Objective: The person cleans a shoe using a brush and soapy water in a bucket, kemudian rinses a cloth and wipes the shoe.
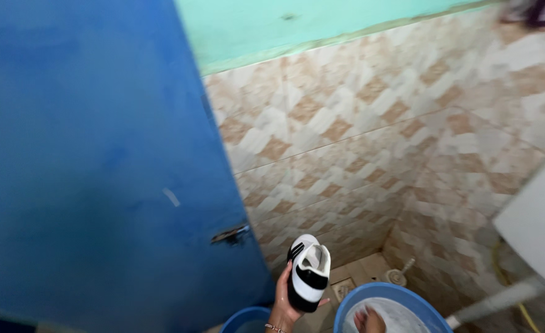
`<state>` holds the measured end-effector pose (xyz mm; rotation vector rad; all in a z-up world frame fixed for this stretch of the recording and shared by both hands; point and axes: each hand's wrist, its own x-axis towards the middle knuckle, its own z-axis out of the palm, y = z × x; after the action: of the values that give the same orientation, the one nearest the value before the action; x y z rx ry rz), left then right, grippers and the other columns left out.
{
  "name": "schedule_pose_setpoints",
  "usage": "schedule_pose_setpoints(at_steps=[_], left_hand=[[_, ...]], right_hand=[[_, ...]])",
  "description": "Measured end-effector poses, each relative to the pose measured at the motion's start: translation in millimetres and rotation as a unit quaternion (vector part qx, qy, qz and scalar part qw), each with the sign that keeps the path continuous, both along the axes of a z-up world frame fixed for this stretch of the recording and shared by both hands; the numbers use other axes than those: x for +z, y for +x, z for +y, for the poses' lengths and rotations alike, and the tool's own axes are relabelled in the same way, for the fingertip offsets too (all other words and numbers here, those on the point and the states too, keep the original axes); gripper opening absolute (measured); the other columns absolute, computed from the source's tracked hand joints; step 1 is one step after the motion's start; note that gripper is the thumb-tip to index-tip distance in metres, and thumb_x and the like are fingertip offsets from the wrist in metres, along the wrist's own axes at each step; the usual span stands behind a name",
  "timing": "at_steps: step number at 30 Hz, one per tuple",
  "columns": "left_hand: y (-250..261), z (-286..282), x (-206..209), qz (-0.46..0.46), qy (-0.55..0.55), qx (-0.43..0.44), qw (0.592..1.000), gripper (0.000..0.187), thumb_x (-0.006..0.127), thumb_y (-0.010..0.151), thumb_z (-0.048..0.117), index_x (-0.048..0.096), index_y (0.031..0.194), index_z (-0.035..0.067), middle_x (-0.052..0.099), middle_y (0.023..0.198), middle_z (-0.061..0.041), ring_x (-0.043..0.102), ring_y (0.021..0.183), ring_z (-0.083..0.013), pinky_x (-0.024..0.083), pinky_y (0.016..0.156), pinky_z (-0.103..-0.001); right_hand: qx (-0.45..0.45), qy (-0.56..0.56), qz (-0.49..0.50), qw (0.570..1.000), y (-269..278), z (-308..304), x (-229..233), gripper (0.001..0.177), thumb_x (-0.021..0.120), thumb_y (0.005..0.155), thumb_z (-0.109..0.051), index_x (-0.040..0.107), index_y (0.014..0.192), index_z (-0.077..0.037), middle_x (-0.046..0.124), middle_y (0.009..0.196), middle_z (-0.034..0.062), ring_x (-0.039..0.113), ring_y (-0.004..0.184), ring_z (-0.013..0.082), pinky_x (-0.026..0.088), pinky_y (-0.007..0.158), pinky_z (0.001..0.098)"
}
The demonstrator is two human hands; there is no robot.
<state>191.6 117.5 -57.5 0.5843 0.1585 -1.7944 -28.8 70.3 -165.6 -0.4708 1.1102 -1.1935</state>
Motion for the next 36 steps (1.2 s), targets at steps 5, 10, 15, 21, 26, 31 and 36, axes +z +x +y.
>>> schedule_pose_setpoints(at_steps=[5, 10, 15, 21, 26, 31, 36], left_hand=[[49.8, 70.7, -25.5, -0.057, -0.036, 0.146, 0.987, 0.055, 0.059, 0.092, 0.051, 0.067, 0.132, 0.014, 0.072, 0.128, -0.011, 0.069, 0.113, -0.0342, 0.05, 0.098, -0.057], [101.7, 145.5, -28.1, -0.035, -0.078, 0.276, 0.957, 0.053, 0.056, 0.094, 0.039, 0.063, 0.133, 0.003, 0.073, 0.126, -0.015, 0.069, 0.115, -0.0321, 0.053, 0.103, -0.044], [124.9, 219.9, -2.3, -0.103, -0.257, 0.308, 0.91, 0.065, 0.054, 0.09, 0.051, 0.057, 0.14, 0.01, 0.069, 0.133, -0.017, 0.069, 0.117, -0.0382, 0.054, 0.097, -0.053], [169.4, 310.9, 11.7, -0.117, -0.153, 0.489, 0.851, 0.059, 0.048, 0.098, 0.044, 0.052, 0.142, 0.005, 0.065, 0.135, -0.017, 0.066, 0.12, -0.0351, 0.051, 0.104, -0.051], [194.9, 392.8, 28.8, -0.105, -0.08, 0.582, 0.802, 0.06, 0.045, 0.099, 0.047, 0.053, 0.143, 0.007, 0.063, 0.138, -0.015, 0.063, 0.123, -0.0343, 0.049, 0.106, -0.05], [215.3, 435.9, 28.0, -0.102, -0.074, 0.625, 0.77, 0.064, 0.044, 0.1, 0.052, 0.053, 0.144, 0.005, 0.063, 0.138, -0.014, 0.062, 0.124, -0.0327, 0.048, 0.107, -0.048], [227.8, 449.0, 8.5, -0.066, -0.039, 0.657, 0.75, 0.06, 0.045, 0.1, 0.048, 0.056, 0.141, 0.006, 0.066, 0.133, -0.014, 0.066, 0.115, -0.0323, 0.052, 0.1, -0.048]], right_hand=[[0.113, -0.119, 0.068, 0.984, 85.4, 2.5, 43.7, 0.026, 0.059, 0.099, -0.017, 0.069, 0.122, -0.01, 0.07, 0.111, 0.0041, 0.06, 0.076, 0.0121, 0.048, 0.061, 0.0266], [0.236, -0.352, 0.109, 0.899, 153.0, 45.6, 104.3, 0.021, 0.066, 0.095, -0.01, 0.073, 0.114, -0.006, 0.065, 0.109, 0.0039, 0.056, 0.072, 0.0075, 0.045, 0.059, 0.0232], [0.335, -0.468, 0.138, 0.806, 200.4, 103.2, 149.8, 0.02, 0.077, 0.083, -0.005, 0.08, 0.103, -0.006, 0.061, 0.106, 0.0019, 0.052, 0.066, 0.0059, 0.043, 0.058, 0.022], [0.467, -0.48, 0.155, 0.726, 271.2, 196.8, 193.9, 0.023, 0.08, 0.079, -0.008, 0.081, 0.103, -0.009, 0.06, 0.107, 0.0031, 0.053, 0.065, 0.0061, 0.044, 0.054, 0.0226], [0.537, -0.536, 0.143, 0.636, 317.3, 268.0, 227.3, 0.033, 0.077, 0.086, -0.013, 0.074, 0.119, -0.011, 0.059, 0.123, 0.0069, 0.058, 0.073, 0.013, 0.051, 0.062, 0.0269], [0.64, -0.503, 0.117, 0.569, 348.0, 316.3, 245.2, 0.047, 0.074, 0.086, -0.016, 0.065, 0.132, -0.013, 0.058, 0.132, 0.0065, 0.063, 0.078, 0.0155, 0.054, 0.065, 0.0301], [0.726, -0.426, 0.193, 0.504, 376.6, 326.2, 244.7, 0.058, 0.072, 0.087, -0.022, 0.059, 0.144, -0.02, 0.065, 0.127, 0.0025, 0.063, 0.077, 0.0243, 0.054, 0.07, 0.0357]])
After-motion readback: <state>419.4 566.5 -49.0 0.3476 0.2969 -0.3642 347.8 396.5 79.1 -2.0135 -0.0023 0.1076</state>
